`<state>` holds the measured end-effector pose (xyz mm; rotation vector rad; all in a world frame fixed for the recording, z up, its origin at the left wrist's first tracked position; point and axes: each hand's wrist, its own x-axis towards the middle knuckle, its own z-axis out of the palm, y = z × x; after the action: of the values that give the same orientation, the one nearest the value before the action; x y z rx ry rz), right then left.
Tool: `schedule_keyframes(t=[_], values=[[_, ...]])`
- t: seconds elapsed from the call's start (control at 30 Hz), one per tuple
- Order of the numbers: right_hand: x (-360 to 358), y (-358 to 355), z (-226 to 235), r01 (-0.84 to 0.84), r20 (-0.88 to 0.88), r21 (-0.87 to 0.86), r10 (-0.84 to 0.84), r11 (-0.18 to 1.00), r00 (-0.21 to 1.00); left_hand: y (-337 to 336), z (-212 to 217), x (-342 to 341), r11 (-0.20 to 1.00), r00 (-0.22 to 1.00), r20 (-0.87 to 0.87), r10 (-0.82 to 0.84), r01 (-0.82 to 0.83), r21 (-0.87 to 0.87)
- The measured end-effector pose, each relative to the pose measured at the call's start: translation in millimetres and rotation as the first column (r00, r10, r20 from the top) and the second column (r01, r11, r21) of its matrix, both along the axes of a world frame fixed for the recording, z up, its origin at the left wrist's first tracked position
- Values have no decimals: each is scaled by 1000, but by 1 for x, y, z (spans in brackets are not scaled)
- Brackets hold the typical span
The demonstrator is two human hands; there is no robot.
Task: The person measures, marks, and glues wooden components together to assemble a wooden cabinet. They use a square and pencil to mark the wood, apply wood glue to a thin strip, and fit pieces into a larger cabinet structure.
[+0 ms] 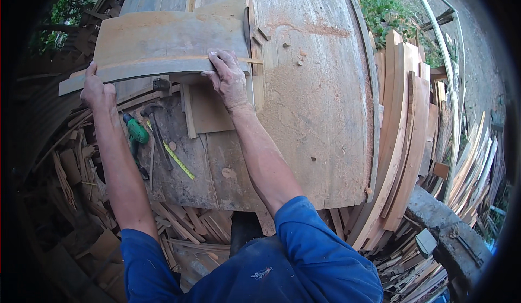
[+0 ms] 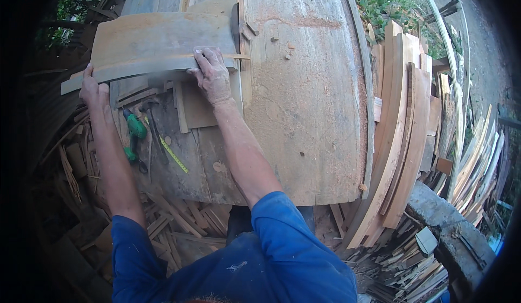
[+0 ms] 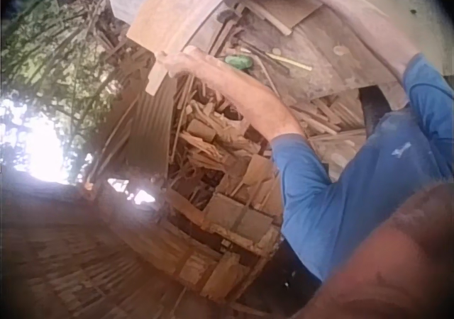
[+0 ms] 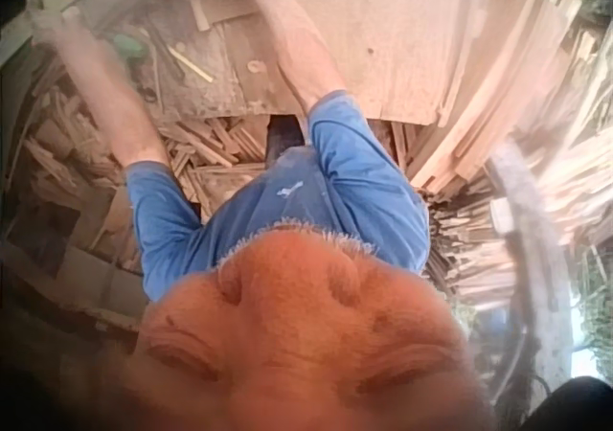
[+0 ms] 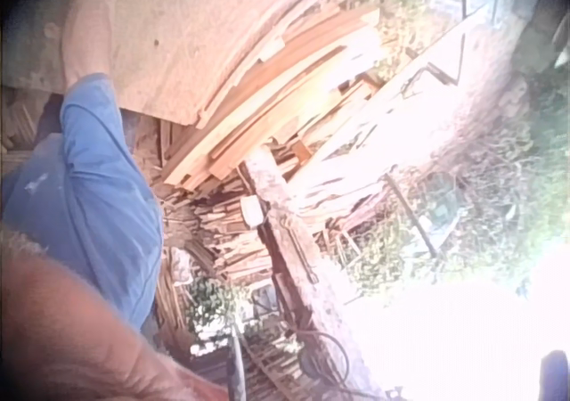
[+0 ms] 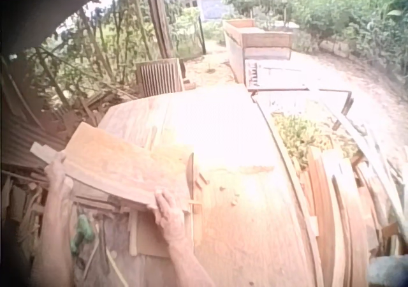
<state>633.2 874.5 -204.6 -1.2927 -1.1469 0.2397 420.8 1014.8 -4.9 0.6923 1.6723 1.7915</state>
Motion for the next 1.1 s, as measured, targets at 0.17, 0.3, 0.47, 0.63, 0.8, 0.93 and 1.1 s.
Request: schedule_keyframes(t=[0.17,0.3,0.47,0.63,0.8,0.93,1.1], values=[[2,6,0,-38,20,-36,39,999,999,12,-7,-6,1000,998,-57,5,-6,-20],[4,14,-1,-36,-11,-34,36,999,999,24,-11,-7,1000,1000,-21,-11,11,-10],[6,19,1,-20,30,-19,20,1000,999,44,-23,-22,996,997,53,-54,50,78],[10,26,-2,-9,43,-14,10,1000,999,43,-18,-4,997,1000,17,-23,21,74],[10,32,-3,-18,24,-31,19,999,1000,43,-13,0,997,999,5,-40,39,62],[12,35,-5,-7,36,-1,7,1000,999,44,-10,2,998,998,3,-55,55,35],[13,36,-6,-13,26,-7,13,1000,1000,43,-9,7,998,999,6,-52,51,42]])
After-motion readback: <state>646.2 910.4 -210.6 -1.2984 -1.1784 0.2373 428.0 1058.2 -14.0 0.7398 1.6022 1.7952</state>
